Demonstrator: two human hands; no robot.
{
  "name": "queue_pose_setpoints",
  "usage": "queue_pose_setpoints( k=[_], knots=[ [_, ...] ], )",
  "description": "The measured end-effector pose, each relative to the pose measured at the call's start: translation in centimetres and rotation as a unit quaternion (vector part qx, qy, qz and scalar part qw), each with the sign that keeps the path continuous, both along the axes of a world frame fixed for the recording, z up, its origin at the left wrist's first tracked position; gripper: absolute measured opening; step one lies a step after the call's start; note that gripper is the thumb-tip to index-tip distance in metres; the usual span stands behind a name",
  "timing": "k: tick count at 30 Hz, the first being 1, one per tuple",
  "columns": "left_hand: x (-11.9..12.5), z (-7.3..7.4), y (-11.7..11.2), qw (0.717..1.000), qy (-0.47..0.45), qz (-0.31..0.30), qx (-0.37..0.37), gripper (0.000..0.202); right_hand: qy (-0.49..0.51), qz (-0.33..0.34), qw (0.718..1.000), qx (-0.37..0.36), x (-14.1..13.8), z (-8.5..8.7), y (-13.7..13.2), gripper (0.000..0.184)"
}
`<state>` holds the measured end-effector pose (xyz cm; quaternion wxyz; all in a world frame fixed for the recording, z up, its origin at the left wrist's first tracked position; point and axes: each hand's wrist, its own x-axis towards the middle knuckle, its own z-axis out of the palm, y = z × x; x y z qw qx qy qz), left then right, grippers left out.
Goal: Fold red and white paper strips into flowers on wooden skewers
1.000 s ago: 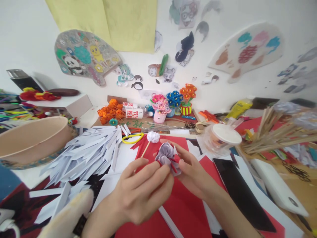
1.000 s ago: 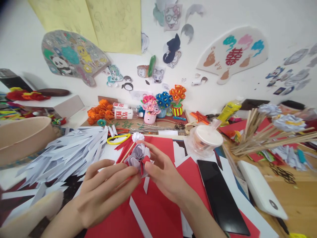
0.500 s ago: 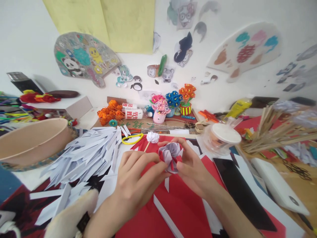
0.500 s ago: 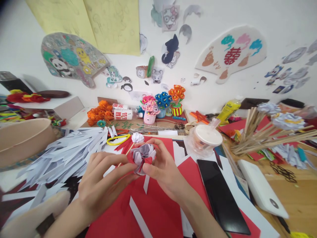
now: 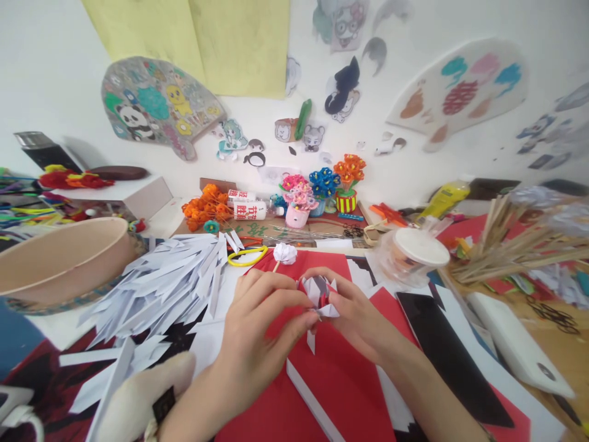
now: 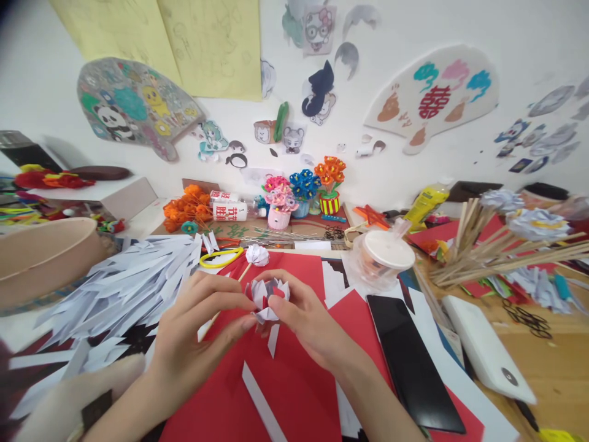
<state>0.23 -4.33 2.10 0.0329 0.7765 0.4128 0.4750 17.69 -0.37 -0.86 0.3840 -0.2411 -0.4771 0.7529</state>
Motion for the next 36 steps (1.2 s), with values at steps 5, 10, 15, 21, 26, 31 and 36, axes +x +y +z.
queue_pose_setpoints(
  k=[5, 10, 15, 21, 26, 31, 36],
  knots=[
    [0.0, -0.1, 0.1, 0.999, -0.003, -0.035, -0.012, 0.006, -0.003, -0.014, 1.0, -0.007, -0.1, 0.1, -0.2, 0.036],
    [0.0, -0.1, 0.1, 1.0, -0.002, -0.015, -0.014, 0.003, -0.007, -0.017, 0.999, 0.031, 0.1, 0.0, 0.0, 0.04],
    [0.0, -0.3, 0.1, 0.999, -0.011, -0.032, -0.024, 0.004, -0.045, -0.032, 0.996, 0.07, 0.2, -0.1, 0.0, 0.048],
    [0.0, -0.2, 0.1, 0.998, -0.036, -0.041, -0.043, 0.006, -0.092, -0.053, 0.984, 0.141, 0.1, -0.3, 0.0, 0.044],
    [0.1, -0.4, 0.3, 0.999, -0.011, -0.013, -0.043, 0.008, -0.18, -0.185, 0.906, 0.334, 0.4, 0.3, 0.1, 0.029],
    [0.1, -0.8, 0.4, 0.999, -0.008, -0.003, -0.038, 0.008, -0.182, -0.176, 0.896, 0.366, 0.8, 0.6, 0.1, 0.007],
    [-0.1, -0.2, 0.1, 0.999, -0.007, 0.018, -0.044, 0.008, -0.132, -0.129, 0.937, 0.297, 1.0, 0.6, 0.2, 0.005]
  ],
)
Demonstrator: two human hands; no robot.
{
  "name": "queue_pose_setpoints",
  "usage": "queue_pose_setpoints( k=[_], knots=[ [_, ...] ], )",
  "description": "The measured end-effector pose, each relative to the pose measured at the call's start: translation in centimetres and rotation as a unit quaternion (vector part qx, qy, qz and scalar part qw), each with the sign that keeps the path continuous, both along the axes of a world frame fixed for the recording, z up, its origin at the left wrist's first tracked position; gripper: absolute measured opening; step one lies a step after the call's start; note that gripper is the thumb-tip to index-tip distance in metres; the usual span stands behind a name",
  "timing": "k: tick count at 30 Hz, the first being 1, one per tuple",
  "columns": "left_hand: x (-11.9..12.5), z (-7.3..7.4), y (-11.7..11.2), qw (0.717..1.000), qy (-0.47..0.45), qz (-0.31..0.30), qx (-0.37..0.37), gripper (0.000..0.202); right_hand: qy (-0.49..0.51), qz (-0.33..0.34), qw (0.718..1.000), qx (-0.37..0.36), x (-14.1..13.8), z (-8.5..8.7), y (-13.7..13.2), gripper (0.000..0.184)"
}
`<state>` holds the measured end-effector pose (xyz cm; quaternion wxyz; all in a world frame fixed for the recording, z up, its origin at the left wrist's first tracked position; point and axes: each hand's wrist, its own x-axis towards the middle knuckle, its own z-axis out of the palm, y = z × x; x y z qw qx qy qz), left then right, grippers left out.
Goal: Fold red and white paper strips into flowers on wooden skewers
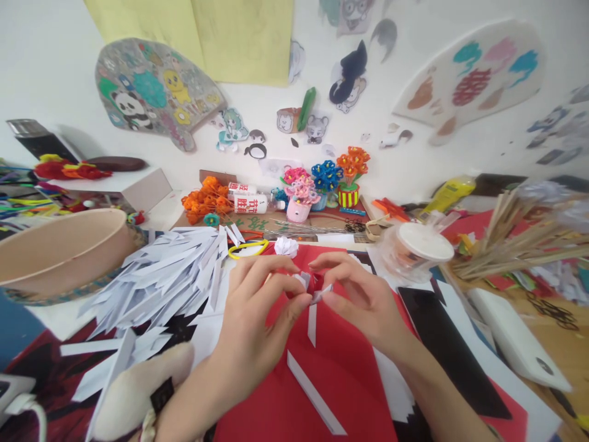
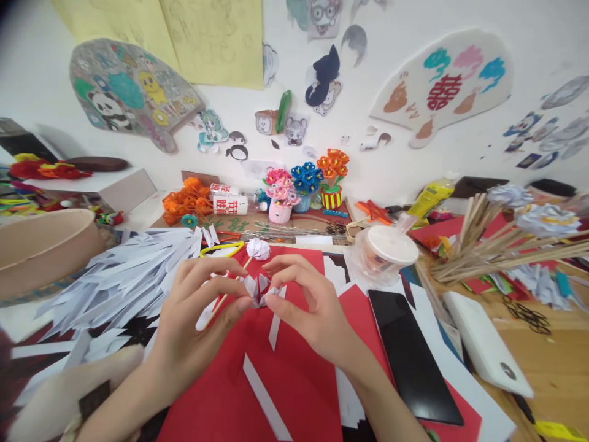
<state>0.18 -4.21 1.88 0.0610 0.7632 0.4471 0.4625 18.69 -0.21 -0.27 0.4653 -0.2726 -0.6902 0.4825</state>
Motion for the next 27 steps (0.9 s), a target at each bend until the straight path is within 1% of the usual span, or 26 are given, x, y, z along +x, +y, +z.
queue_pose_setpoints(
  k=[4, 7, 10, 12, 13, 16, 21, 27],
  knots=[
    [-0.05, 0.38, 0.1, 0.997, -0.028, -0.033, -0.062, 0.011, 0.022, 0.017, 0.999, -0.025, -0.06, 0.08, 0.01, 0.004],
    [0.14, 0.42, 0.34, 0.988, -0.065, -0.019, -0.136, 0.01, 0.02, 0.018, 0.999, -0.036, -0.26, 0.13, -0.13, 0.005],
    [0.36, 0.46, 0.54, 0.972, -0.1, -0.02, -0.212, 0.007, 0.014, 0.024, 0.999, -0.045, -0.38, 0.11, -0.31, 0.005],
    [0.48, 0.52, 0.62, 0.964, -0.123, -0.025, -0.233, 0.004, 0.008, 0.027, 0.998, -0.049, -0.39, 0.02, -0.35, 0.004],
    [0.53, 0.56, 0.65, 0.962, -0.131, -0.027, -0.238, 0.008, 0.006, 0.028, 0.998, -0.049, -0.39, -0.04, -0.35, 0.004],
    [0.55, 0.63, 0.69, 0.96, -0.135, -0.033, -0.242, 0.014, 0.005, 0.025, 0.998, -0.052, -0.41, -0.21, -0.27, 0.003],
    [0.38, 0.5, 0.6, 0.967, -0.12, -0.011, -0.224, 0.007, -0.003, 0.007, 0.998, -0.057, -0.59, -0.35, -0.16, 0.002],
    [0.35, 0.02, 0.66, 0.988, -0.082, -0.015, -0.134, 0.009, -0.009, -0.008, 0.997, -0.075, -0.74, -0.53, -0.03, 0.004]
  ],
)
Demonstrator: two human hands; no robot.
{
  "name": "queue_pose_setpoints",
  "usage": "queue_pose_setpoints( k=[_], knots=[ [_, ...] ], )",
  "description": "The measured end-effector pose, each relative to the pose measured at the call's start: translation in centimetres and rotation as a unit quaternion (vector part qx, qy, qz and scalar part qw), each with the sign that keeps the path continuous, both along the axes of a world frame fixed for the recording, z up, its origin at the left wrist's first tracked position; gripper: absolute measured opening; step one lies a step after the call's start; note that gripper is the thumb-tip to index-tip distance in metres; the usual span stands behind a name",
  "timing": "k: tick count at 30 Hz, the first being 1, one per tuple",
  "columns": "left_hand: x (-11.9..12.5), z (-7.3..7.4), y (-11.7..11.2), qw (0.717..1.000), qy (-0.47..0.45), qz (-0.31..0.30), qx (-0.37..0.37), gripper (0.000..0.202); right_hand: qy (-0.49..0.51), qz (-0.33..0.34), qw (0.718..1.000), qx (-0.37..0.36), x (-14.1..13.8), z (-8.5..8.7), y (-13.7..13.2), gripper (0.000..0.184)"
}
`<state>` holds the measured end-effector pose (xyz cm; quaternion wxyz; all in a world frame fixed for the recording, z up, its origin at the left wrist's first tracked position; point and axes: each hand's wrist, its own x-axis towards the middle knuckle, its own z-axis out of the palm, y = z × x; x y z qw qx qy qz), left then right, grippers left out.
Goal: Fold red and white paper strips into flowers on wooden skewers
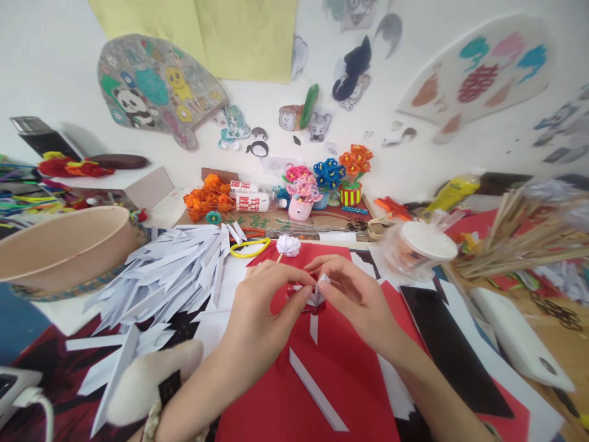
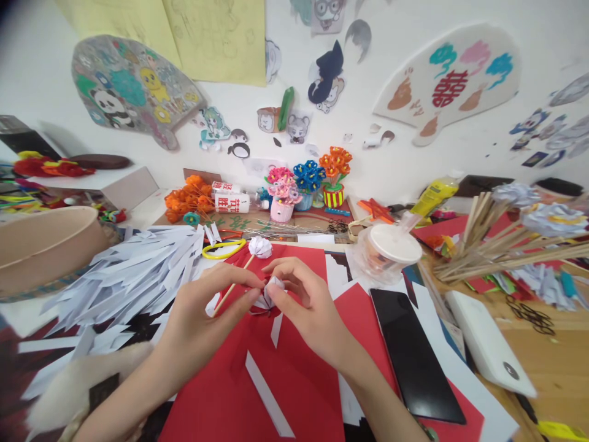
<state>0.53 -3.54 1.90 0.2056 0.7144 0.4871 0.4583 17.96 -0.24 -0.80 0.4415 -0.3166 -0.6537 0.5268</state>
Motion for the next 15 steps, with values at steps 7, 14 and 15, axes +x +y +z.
queue_pose_setpoints(
  k=[7, 14, 15],
  knots=[
    [-0.13, -0.1, 0.01, 1.0, 0.007, -0.013, -0.001, 0.017, -0.014, 0.007, 1.0, -0.01, 0.01, 0.03, 0.12, 0.008],
    [-0.29, -0.32, 0.03, 0.999, 0.022, -0.04, 0.012, 0.019, -0.041, 0.004, 0.999, -0.019, -0.36, -0.55, 0.1, 0.015],
    [-0.35, -0.29, 0.03, 0.999, 0.025, -0.039, 0.013, 0.018, -0.04, -0.001, 0.999, -0.017, -0.39, -0.59, 0.1, 0.015]
  ],
)
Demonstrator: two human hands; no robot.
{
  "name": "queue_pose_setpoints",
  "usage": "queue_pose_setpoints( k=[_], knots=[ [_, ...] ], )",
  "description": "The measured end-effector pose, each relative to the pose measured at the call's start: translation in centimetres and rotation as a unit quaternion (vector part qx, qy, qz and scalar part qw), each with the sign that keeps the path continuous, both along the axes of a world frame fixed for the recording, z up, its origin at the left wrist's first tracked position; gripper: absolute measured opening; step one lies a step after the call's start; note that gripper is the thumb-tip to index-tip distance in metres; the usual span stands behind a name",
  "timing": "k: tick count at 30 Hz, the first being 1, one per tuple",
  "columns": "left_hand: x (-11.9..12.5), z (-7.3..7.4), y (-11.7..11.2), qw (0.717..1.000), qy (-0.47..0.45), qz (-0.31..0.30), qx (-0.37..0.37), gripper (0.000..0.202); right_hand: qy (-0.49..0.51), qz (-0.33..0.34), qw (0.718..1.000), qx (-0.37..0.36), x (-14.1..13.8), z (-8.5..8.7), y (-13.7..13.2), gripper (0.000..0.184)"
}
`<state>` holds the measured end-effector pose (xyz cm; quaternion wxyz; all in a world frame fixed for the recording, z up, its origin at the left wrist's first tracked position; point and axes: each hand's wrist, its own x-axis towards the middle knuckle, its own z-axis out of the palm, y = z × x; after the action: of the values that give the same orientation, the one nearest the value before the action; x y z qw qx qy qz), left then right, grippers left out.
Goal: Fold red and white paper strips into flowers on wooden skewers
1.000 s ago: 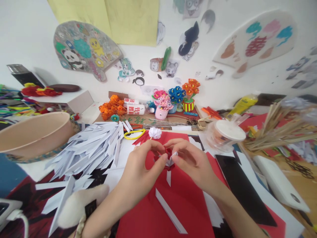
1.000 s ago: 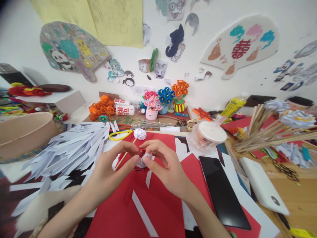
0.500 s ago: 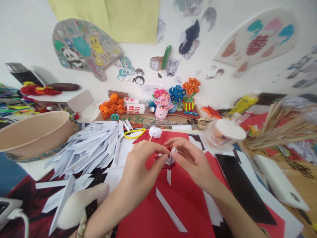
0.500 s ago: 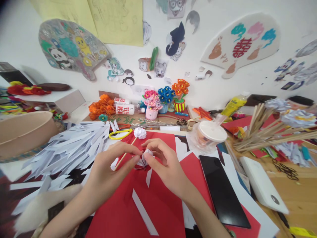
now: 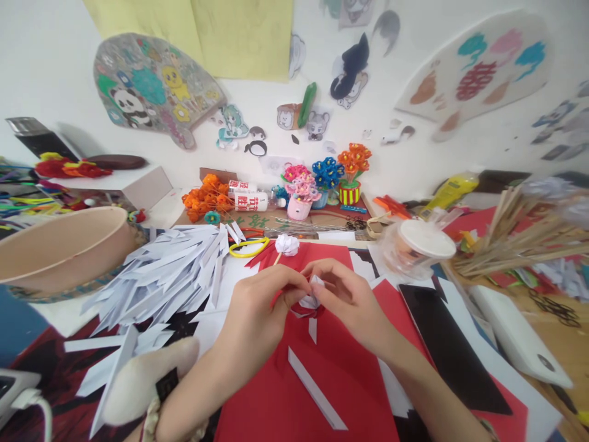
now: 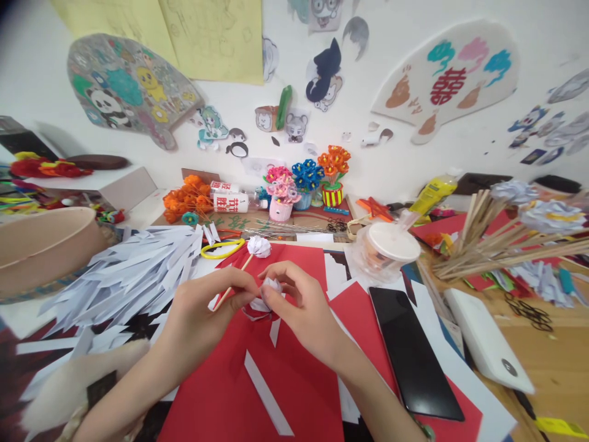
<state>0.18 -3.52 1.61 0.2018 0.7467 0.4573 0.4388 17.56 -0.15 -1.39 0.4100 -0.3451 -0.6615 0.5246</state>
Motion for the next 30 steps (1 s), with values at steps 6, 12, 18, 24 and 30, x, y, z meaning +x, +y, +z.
queue_pose_setpoints(
  k=[6, 12, 18, 24, 30],
  knots=[
    [-0.1, 0.1, -0.2, 0.996, 0.048, -0.04, 0.066, 0.024, 0.006, -0.034, 0.999, -0.024, -0.1, -0.1, 0.1, 0.014],
    [-0.5, 0.0, -0.2, 0.991, 0.072, -0.074, 0.091, 0.029, 0.037, 0.029, 0.987, -0.156, -0.2, -0.4, 0.1, 0.032],
    [-0.6, 0.4, -0.3, 0.976, 0.116, -0.131, 0.13, 0.031, 0.05, 0.052, 0.989, -0.126, -0.5, -0.2, 0.0, 0.024],
    [0.3, 0.8, -0.4, 0.945, 0.215, -0.104, 0.222, 0.036, 0.013, -0.023, 0.999, -0.036, -0.6, 0.1, 0.0, 0.028],
    [1.5, 1.2, -1.3, 0.971, 0.155, -0.008, 0.18, 0.024, 0.043, -0.087, 0.994, 0.04, -0.6, 0.4, -0.3, 0.027]
  ],
)
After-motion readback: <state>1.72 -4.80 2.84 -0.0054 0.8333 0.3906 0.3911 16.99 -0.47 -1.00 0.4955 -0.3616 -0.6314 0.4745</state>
